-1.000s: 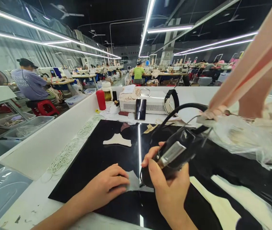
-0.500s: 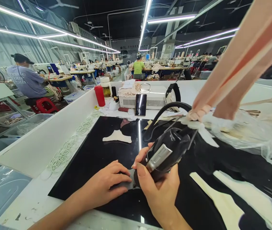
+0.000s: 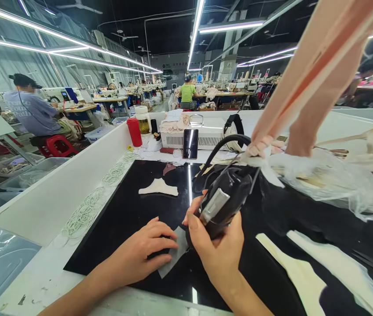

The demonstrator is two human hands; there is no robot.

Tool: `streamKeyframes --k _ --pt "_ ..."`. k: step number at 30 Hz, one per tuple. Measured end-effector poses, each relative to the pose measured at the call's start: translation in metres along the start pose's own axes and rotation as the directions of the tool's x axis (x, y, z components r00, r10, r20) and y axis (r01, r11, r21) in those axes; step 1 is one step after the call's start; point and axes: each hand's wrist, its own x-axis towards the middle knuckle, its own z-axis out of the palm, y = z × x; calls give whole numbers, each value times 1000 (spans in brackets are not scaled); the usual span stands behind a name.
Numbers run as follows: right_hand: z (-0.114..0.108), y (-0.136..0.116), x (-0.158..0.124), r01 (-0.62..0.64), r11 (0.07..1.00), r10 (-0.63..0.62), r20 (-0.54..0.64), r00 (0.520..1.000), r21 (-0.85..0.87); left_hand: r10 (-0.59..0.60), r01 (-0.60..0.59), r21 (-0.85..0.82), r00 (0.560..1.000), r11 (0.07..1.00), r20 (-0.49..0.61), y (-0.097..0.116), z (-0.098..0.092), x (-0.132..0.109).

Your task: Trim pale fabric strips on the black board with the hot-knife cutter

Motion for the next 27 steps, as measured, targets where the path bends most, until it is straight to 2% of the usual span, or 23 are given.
streamKeyframes --k 3,7,15,27 --pt "-3 0 4 -12 1000 12 -31 999 -8 -24 24 12 998 1000 62 1 -2 0" --pt "0 -5 0 -21 999 22 -10 1000 46 -56 55 18 993 998 104 2 -2 0" --pt "5 -4 -13 -73 991 70 29 997 108 -58 55 28 991 998 117 2 -4 0" --pt "8 -8 -21 -38 992 29 77 997 123 -25 23 18 991 1000 128 2 -6 0"
